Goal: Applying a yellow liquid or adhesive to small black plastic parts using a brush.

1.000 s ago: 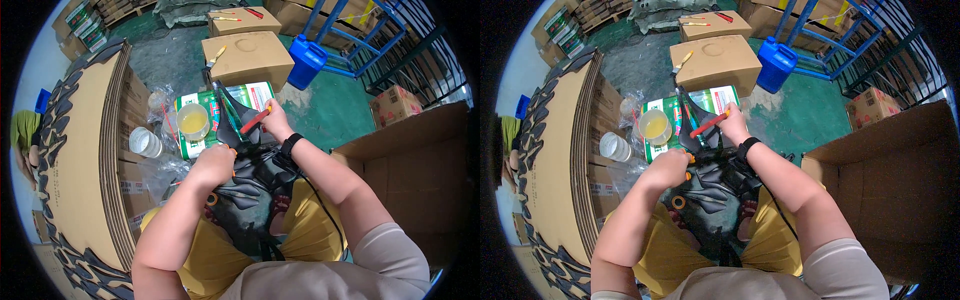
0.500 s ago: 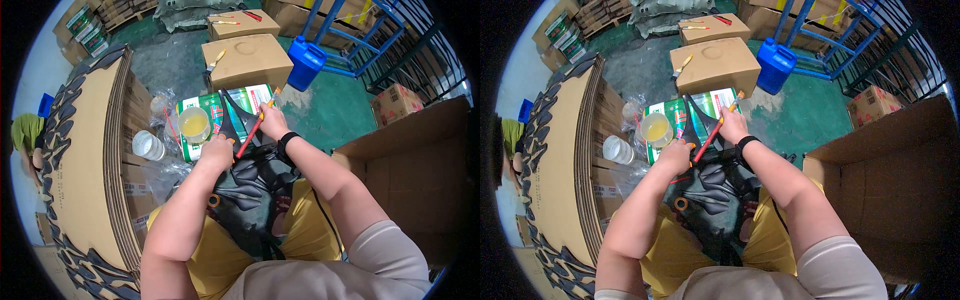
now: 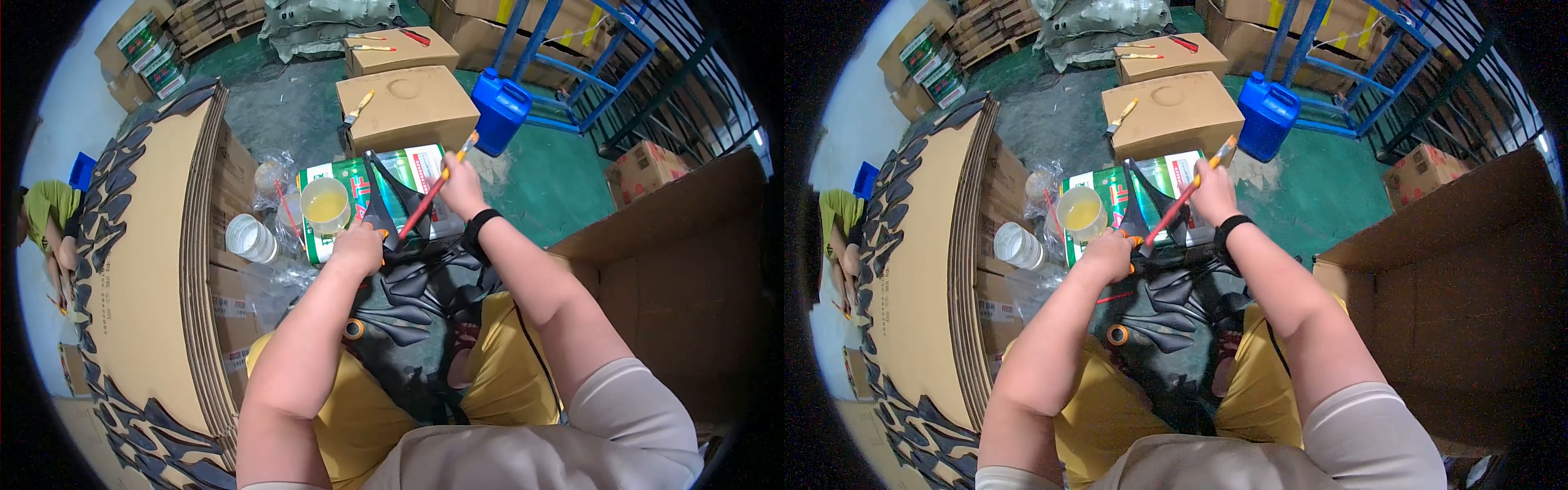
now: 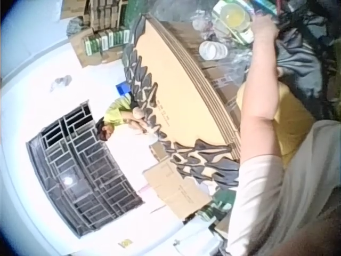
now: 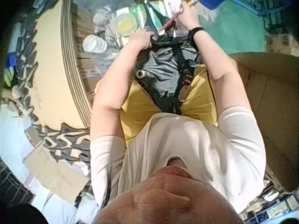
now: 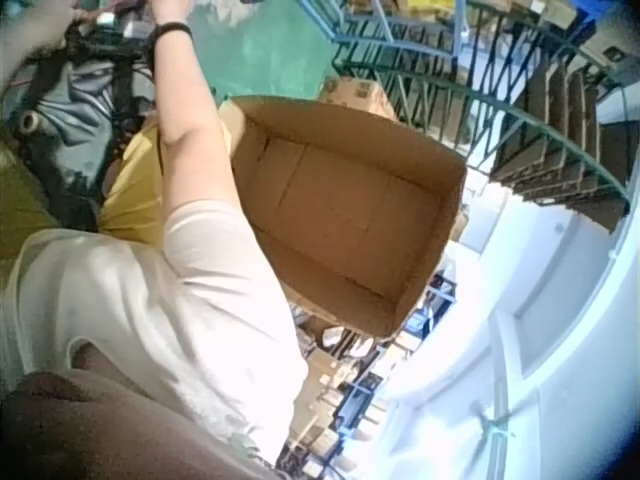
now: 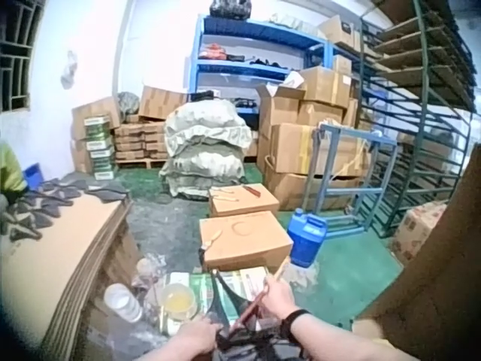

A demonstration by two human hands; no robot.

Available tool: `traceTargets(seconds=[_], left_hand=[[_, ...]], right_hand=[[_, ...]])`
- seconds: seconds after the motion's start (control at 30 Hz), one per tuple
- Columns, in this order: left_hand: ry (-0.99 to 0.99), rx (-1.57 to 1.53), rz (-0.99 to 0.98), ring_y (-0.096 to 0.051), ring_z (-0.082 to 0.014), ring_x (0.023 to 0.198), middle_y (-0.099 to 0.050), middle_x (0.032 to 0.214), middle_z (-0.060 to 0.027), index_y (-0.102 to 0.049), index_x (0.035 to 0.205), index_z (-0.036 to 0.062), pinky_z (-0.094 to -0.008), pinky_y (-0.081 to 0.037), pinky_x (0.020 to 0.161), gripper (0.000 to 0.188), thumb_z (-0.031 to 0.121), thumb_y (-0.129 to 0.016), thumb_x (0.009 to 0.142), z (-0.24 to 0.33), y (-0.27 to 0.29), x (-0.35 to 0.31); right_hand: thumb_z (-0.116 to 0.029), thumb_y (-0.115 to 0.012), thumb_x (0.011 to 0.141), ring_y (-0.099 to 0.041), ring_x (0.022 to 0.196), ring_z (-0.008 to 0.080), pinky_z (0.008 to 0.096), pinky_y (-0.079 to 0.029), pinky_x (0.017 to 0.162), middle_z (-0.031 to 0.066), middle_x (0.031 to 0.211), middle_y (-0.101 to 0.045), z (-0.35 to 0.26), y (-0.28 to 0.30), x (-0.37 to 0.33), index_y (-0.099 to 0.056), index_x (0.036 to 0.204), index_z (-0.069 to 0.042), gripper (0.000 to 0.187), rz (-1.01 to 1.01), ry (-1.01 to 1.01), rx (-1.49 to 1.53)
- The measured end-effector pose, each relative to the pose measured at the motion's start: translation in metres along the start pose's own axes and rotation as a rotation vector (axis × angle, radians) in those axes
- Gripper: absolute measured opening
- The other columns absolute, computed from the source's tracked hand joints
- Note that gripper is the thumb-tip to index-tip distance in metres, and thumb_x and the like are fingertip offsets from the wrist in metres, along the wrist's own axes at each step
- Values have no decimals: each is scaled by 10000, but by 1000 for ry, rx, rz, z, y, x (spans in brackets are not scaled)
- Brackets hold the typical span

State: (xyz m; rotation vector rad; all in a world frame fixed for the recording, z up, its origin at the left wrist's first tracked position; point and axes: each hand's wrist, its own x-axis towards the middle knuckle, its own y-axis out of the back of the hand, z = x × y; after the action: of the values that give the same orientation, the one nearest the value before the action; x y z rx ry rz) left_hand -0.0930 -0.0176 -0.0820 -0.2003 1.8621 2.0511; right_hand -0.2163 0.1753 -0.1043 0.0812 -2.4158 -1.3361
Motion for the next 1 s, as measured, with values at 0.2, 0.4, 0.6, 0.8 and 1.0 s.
traceTargets(seconds=[0.2,0.4,0.6,0.8,1.0], left_hand=[[-9,-19,-46,-528,-270,1085,-593,1118,-115,-594,1137,99,-375,-463,891,359,116,-579,778,-2,12,-2],[2,6,-99,-531,-280,1079,-611,1083,-123,-621,1102,96,-380,-459,889,332,82,-567,775,-9,11,-2],[-46,-150,-39,-508,-299,1119,-605,1114,-132,-591,1088,20,-402,-429,925,296,90,-528,807,-8,14,1],[54,-254,-37,-530,-367,1066,-578,1061,-248,-479,1156,46,-428,-438,888,354,119,-550,817,-17,4,8],[64,-203,-10,-559,-360,1048,-617,1028,-219,-577,1048,-3,-411,-459,874,272,65,-510,793,-7,32,-12]], right_hand=[[-159,-651,809,-580,651,250,334,-475,611,110,679,-563,-18,48,39,-459,812,-53,219,187,33,614],[-360,-417,963,-510,604,55,193,-341,550,-2,601,-501,-72,86,34,-515,926,-76,303,-33,-12,1000],[-408,-409,960,-386,547,46,201,-293,512,-33,596,-447,-89,95,36,-595,1073,-69,403,-28,29,955],[-371,-434,959,-341,541,36,193,-264,494,-48,597,-420,-103,88,37,-637,1078,-58,391,-7,-36,979],[-198,-524,874,-385,520,40,192,-279,475,-37,581,-454,-115,75,40,-659,884,-59,194,-72,-58,1171]])
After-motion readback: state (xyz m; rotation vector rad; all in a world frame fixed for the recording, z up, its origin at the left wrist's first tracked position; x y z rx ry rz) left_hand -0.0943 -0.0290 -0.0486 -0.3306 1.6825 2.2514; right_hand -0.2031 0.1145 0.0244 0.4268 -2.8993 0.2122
